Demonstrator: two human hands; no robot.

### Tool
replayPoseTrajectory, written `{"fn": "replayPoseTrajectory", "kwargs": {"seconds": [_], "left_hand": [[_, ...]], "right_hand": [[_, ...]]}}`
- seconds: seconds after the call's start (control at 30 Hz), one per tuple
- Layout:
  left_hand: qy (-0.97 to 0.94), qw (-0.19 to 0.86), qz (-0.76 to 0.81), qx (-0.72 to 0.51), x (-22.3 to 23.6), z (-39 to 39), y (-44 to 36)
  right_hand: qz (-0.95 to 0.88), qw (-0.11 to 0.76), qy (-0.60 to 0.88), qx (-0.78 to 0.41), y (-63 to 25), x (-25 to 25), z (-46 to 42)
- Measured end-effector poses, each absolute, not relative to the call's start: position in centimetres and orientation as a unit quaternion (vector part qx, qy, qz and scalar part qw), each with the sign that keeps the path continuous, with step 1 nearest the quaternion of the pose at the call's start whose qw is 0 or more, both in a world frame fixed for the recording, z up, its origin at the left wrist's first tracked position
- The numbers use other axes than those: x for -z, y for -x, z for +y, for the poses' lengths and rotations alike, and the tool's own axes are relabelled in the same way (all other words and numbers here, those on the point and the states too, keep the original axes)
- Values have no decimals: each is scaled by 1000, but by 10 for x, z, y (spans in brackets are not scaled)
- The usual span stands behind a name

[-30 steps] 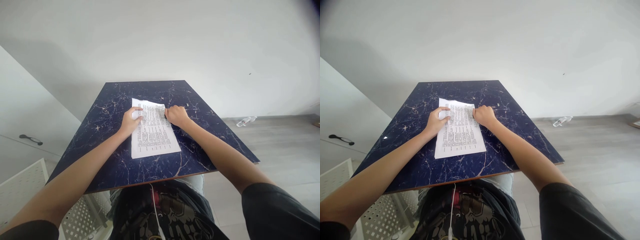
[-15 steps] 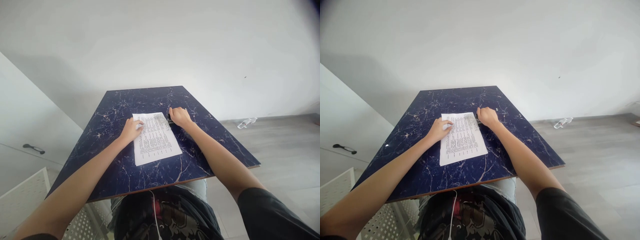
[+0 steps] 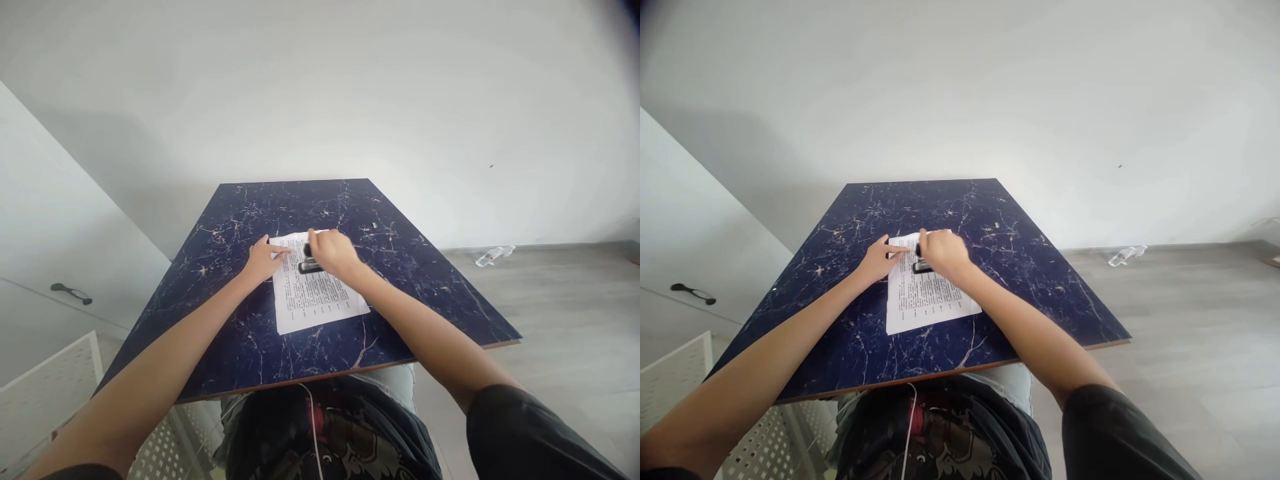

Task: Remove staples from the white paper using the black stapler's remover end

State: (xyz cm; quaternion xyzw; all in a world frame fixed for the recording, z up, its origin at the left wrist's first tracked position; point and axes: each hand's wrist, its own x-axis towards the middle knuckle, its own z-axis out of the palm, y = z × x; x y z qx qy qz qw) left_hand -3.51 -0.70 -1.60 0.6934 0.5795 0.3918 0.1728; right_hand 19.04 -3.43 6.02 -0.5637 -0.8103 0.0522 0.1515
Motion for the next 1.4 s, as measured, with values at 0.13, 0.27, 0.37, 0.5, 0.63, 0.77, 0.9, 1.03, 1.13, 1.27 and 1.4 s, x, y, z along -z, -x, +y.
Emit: {"fn": "replayPoseTrajectory", "kwargs": {"seconds": [0.13,0.27,0.37,0.5,0.63,0.77,0.9,1.03,1.13,1.27,1.4], "left_hand": [[-698,126,579,-402,9,-5,43],[-645,118,607,-448,7,-2,55],[-623,143,630,-441,9,1,61],[-620,157,636,-432,11,2,63],[-625,152,630,-436,13,2,62],[-624,155,627,-440,15,2,60],[-619,163,632,-438,18,3,60],[-620,156,642,-423,22,6,61],[-619,146,647,-420,24,7,61],[-624,135,649,-413,23,8,62],[-627,144,646,-411,21,7,63]], "right_hand": [[-866,180,465,-35,-162,-53,-48],[-922,135,334,-143,-183,-54,-38],[-931,88,289,-205,-202,-53,-27],[-925,78,316,-197,-223,-49,-23],[-912,74,340,-216,-258,-49,-30],[-898,65,379,-212,-310,-51,-44],[-879,64,423,-210,-357,-52,-57],[-855,86,452,-238,-390,-47,-56],[-815,197,465,-285,-406,-37,-40],[-757,302,542,-205,-411,-23,1],[-832,152,524,-102,-398,-15,38]]}}
